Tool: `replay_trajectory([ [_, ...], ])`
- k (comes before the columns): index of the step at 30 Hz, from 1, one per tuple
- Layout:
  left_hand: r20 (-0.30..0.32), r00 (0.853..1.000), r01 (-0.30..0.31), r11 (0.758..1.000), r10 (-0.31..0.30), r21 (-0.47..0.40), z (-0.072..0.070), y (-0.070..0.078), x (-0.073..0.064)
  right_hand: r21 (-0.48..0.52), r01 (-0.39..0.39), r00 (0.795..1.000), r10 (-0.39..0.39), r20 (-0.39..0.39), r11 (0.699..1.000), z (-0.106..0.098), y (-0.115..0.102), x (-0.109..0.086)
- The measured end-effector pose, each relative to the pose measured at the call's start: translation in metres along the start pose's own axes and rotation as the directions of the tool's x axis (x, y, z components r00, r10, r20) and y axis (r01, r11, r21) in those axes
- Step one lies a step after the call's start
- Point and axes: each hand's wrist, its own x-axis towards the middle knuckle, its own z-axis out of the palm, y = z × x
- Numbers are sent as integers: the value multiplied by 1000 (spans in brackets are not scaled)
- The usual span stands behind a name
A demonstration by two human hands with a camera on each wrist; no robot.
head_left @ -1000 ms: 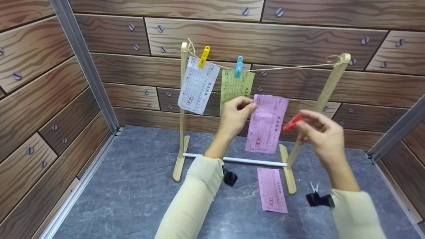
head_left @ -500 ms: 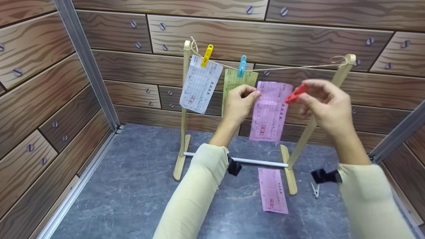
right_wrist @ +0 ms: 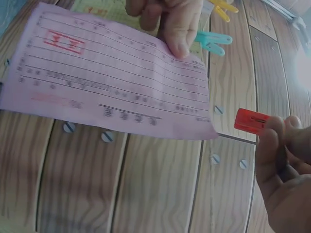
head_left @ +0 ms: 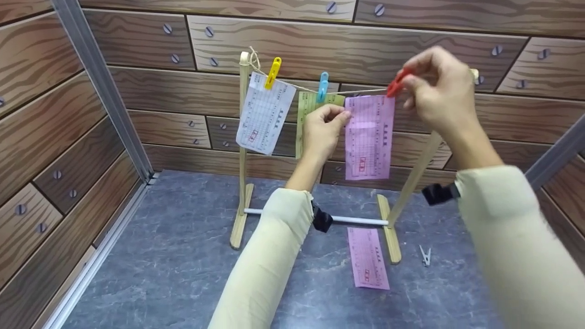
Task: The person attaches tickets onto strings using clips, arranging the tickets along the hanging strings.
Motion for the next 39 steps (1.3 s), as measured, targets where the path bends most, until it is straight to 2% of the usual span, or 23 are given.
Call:
replay_trajectory([
  [3,-26,1000,6,1000,-6,-2,0,2,2,12,65,997,-64,-30,998,7,-5,12],
  [6,-51,999,12,1000,-12,10,0,4,3,-35,100,994,-101,-29,994,15,-7,22],
  [10,-48,999,23,1000,-22,20,2,5,3,-141,84,996,-83,18,986,26,-6,29],
  [14,-41,999,24,999,-23,22,4,3,4,-263,94,994,-79,70,960,32,-3,34],
  [18,-53,999,9,999,-7,33,6,1,6,-322,122,991,-95,99,939,31,1,37],
  [29,-62,998,-10,1000,10,10,10,4,10,-350,26,986,34,165,937,24,6,42],
  [33,-62,998,-6,1000,8,29,9,3,12,-360,0,968,91,235,933,24,4,41],
  [39,-54,999,-2,999,4,39,6,-4,10,-349,-15,940,132,314,937,24,-4,37],
])
